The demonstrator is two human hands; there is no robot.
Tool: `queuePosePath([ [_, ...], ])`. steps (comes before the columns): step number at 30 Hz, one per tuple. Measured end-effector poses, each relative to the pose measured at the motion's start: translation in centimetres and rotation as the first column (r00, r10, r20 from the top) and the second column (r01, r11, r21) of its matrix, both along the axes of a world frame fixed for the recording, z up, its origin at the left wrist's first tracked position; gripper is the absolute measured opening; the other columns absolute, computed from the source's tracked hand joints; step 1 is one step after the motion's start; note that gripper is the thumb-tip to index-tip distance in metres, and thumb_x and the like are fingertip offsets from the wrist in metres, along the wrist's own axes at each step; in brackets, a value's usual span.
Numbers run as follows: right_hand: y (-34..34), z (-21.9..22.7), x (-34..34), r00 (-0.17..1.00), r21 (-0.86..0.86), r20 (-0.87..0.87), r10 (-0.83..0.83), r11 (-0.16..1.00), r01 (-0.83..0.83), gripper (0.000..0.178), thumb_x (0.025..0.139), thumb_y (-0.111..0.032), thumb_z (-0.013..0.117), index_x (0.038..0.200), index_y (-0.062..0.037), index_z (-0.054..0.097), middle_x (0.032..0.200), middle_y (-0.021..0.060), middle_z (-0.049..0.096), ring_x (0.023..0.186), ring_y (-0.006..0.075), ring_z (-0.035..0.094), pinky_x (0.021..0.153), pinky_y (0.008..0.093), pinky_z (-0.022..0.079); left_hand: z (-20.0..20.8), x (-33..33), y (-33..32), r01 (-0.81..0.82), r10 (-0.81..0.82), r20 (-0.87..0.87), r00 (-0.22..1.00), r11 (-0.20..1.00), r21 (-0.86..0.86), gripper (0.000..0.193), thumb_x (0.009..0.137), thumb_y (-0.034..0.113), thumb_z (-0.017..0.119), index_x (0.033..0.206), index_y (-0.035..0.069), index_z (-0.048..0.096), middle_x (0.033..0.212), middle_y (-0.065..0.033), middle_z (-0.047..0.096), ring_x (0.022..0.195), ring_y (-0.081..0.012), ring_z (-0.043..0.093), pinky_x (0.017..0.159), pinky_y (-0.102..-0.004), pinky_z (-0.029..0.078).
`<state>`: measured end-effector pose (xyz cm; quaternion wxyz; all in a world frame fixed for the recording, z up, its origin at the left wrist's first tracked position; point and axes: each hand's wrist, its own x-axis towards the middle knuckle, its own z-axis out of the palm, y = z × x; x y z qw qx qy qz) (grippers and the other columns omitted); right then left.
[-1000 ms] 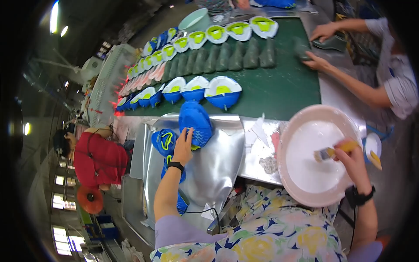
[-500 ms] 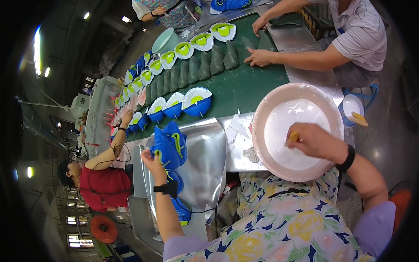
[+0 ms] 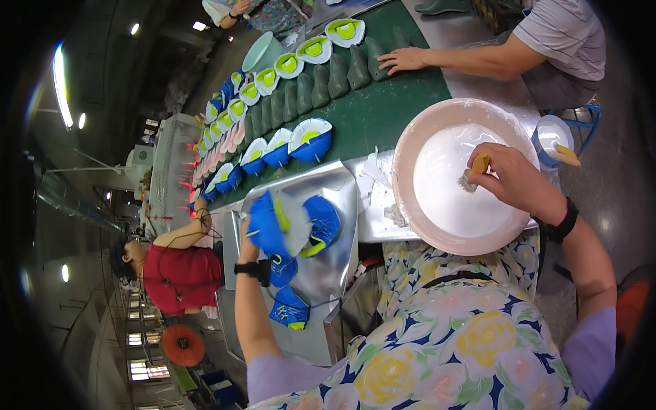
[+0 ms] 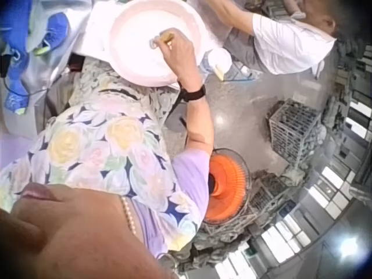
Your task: The recorder applies glue to the inner and outer edges of blue shoe uppers using a brush and a bowl of white adhesive at a manufacturing workstation.
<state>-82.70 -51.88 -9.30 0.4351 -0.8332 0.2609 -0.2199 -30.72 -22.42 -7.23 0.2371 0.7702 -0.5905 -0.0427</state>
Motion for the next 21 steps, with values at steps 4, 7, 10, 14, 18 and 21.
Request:
queuePosePath([
  [4, -0.8, -0.2, -0.6, 0.999, -0.143, 0.038, -0.015, 0.990, 0.021, 0.018, 0.087, -0.013, 0.073, 0.093, -0.0012, 0.061, 0.086, 0.0134, 0.066, 0.078, 0.0269, 0.065, 0.072, 0.0342, 0.050, 2.7, -1.8, -0.8, -0.450, 0.314, -0.701, 0.641, 0.893, -0.012, 0.037, 0.092, 0.010, 0.064, 0.127, 0.002, 0.057, 0.119, -0.0065, 0.065, 0.098, -0.0198, 0.065, 0.084, -0.0357, 0.054],
  [7, -1.9, 0.4, -0.1, 0.996, -0.075, 0.090, -0.012, 0.997, 0.019, 0.016, 0.089, -0.015, 0.071, 0.093, -0.0017, 0.062, 0.082, 0.0122, 0.066, 0.074, 0.0255, 0.063, 0.069, 0.0332, 0.048, 2.2, -7.3, -4.3, 0.012, -0.029, -0.390, 0.920, 0.999, -0.048, 0.049, 0.095, 0.021, 0.062, 0.139, 0.005, 0.048, 0.128, -0.0076, 0.061, 0.112, -0.0216, 0.062, 0.096, -0.0388, 0.051],
  [10, -3.0, 1.6, 1.6, 0.980, -0.040, 0.188, 0.059, 0.998, -0.052, 0.019, 0.089, -0.018, 0.070, 0.095, -0.0020, 0.063, 0.082, 0.0118, 0.065, 0.075, 0.0261, 0.064, 0.069, 0.0341, 0.049, 0.8, -13.7, -8.3, 0.097, -0.058, -0.865, 0.499, 0.995, -0.011, 0.051, 0.096, 0.026, 0.059, 0.142, 0.006, 0.045, 0.132, -0.0083, 0.059, 0.116, -0.0228, 0.060, 0.100, -0.0400, 0.049],
  [14, -3.7, 3.4, 3.4, 0.886, -0.141, 0.443, 0.134, 0.987, -0.078, 0.023, 0.087, -0.020, 0.071, 0.087, -0.0010, 0.058, 0.081, 0.0129, 0.065, 0.073, 0.0276, 0.064, 0.067, 0.0356, 0.049, -0.6, -19.9, -13.4, 0.229, -0.064, -0.974, 0.217, 0.973, -0.013, 0.055, 0.098, 0.032, 0.056, 0.145, 0.007, 0.042, 0.136, -0.0092, 0.057, 0.122, -0.0243, 0.057, 0.104, -0.0416, 0.047],
  [18, -4.2, 4.6, 2.3, 0.921, -0.138, 0.377, 0.094, 0.989, -0.044, 0.025, 0.087, -0.021, 0.071, 0.087, -0.0010, 0.056, 0.079, 0.0131, 0.065, 0.069, 0.0283, 0.064, 0.064, 0.0353, 0.049, -0.7, -23.1, -15.9, 0.171, -0.108, -0.975, 0.193, 0.982, -0.075, 0.057, 0.099, 0.036, 0.053, 0.146, 0.007, 0.041, 0.139, -0.0097, 0.054, 0.125, -0.0254, 0.055, 0.107, -0.0424, 0.044],
  [21, -4.3, 4.3, 0.6, 0.938, -0.121, 0.337, -0.077, 0.985, 0.125, 0.030, 0.086, -0.026, 0.073, 0.087, 0.0002, 0.057, 0.076, 0.0153, 0.065, 0.068, 0.0312, 0.064, 0.062, 0.0372, 0.049, -0.8, -24.5, -17.2, 0.025, -0.189, -0.949, 0.252, 0.982, -0.189, 0.058, 0.099, 0.039, 0.051, 0.147, 0.008, 0.040, 0.141, -0.0099, 0.053, 0.126, -0.0262, 0.054, 0.109, -0.0429, 0.043],
])
